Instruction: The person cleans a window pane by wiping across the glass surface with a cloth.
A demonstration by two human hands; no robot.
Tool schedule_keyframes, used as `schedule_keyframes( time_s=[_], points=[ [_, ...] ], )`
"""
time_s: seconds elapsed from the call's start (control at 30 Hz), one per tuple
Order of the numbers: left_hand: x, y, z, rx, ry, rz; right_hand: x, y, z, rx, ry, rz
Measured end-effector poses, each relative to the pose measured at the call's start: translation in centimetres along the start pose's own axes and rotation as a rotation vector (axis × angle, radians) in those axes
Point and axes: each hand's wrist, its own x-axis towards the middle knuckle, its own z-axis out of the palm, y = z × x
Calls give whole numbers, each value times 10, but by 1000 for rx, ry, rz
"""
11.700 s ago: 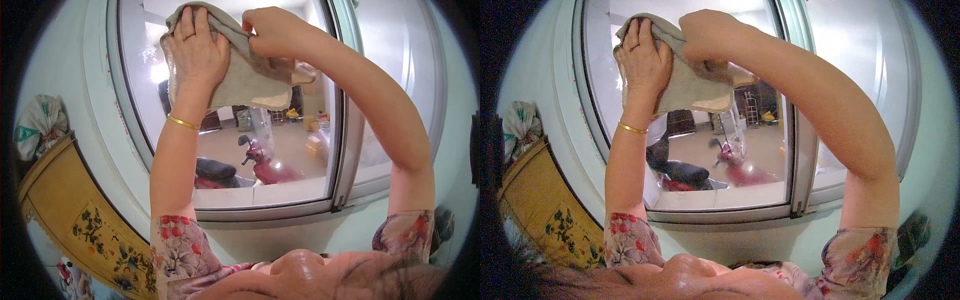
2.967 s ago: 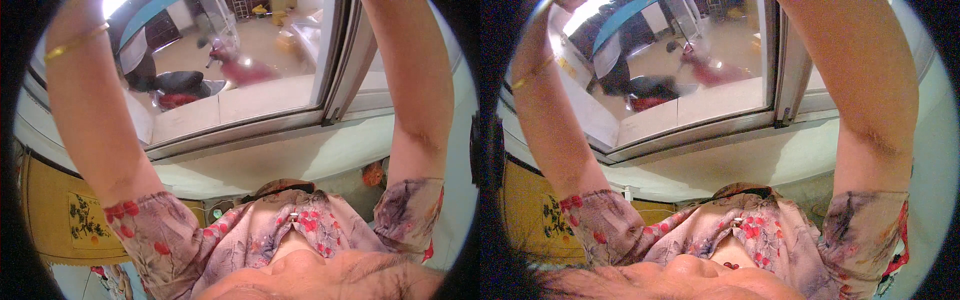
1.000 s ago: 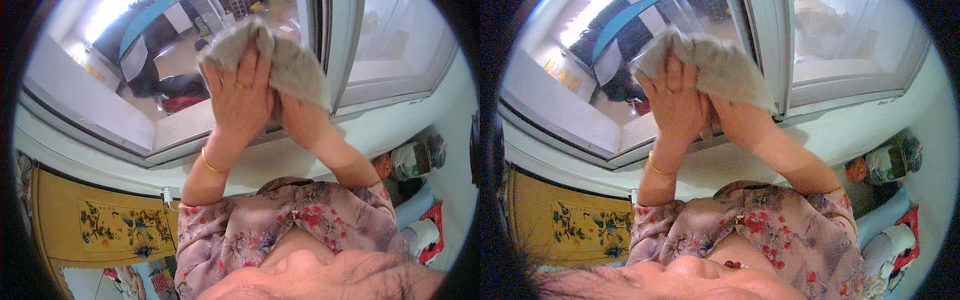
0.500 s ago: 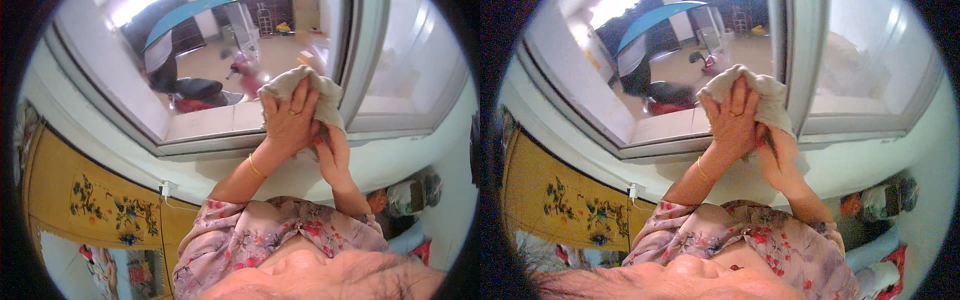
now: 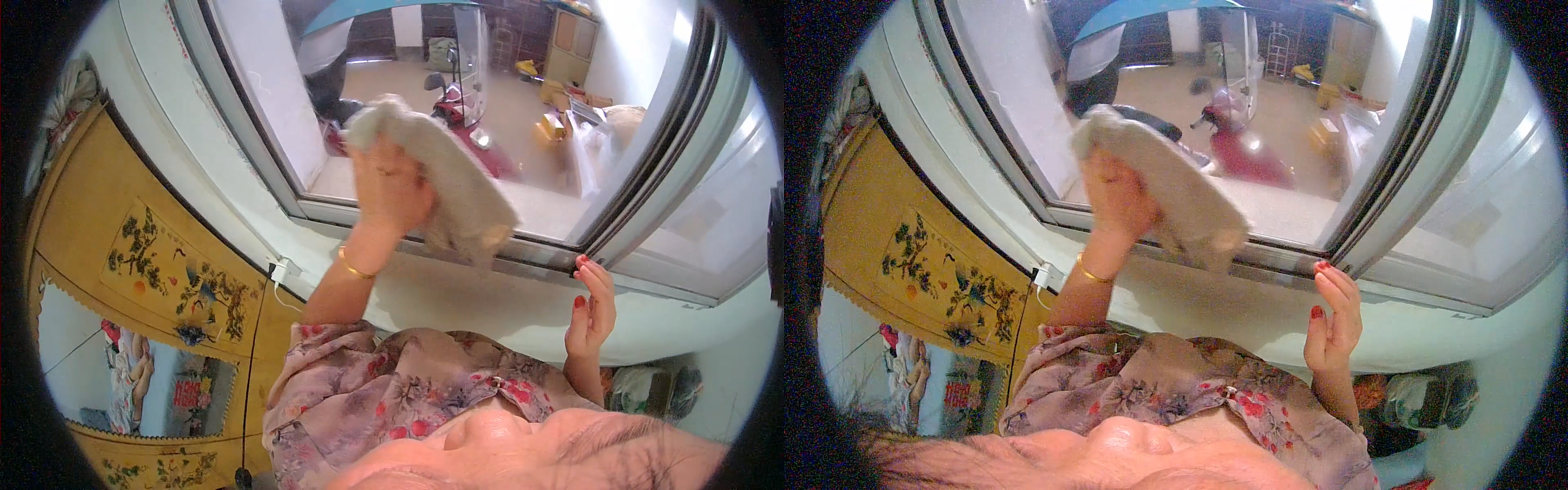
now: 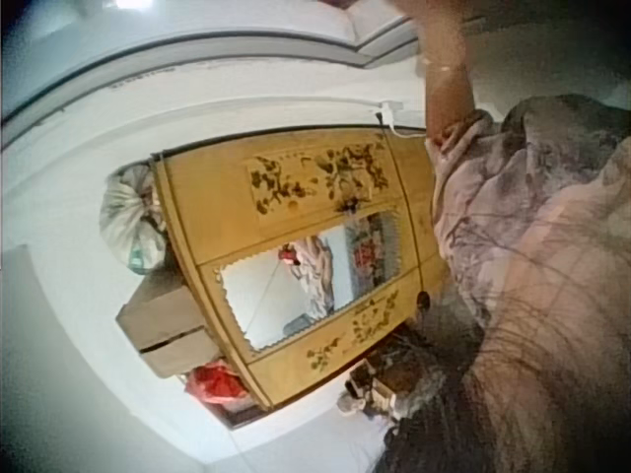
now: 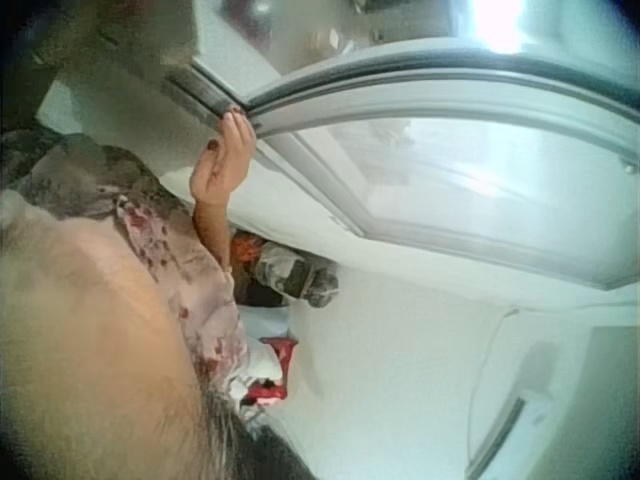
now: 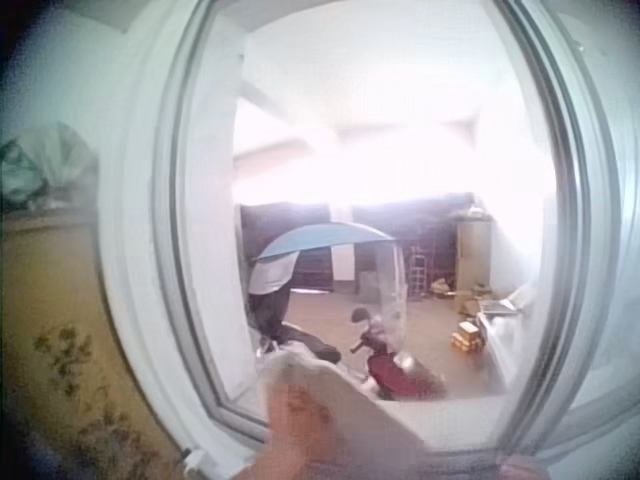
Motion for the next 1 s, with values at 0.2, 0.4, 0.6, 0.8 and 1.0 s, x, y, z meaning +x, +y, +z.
schedule_keyframes(
  time_s=[0.2, 0.4, 0.6, 0.8, 1.0],
  points=[
    [-28, -130, -1, 210, 253, -63, -22, 33, 15, -331, 82, -138],
    [-39, -124, 5, 213, 303, -137, -31, 64, 31, -467, 60, -227],
    [-76, -93, 66, -663, 305, -597, -41, 72, 40, -481, 16, -294],
    [-2, 106, 27, -264, 39, 150, -39, 62, 33, -538, -29, -240],
    [13, 110, 32, -127, 124, 399, -16, 47, 25, -299, 80, -246]
  ],
)
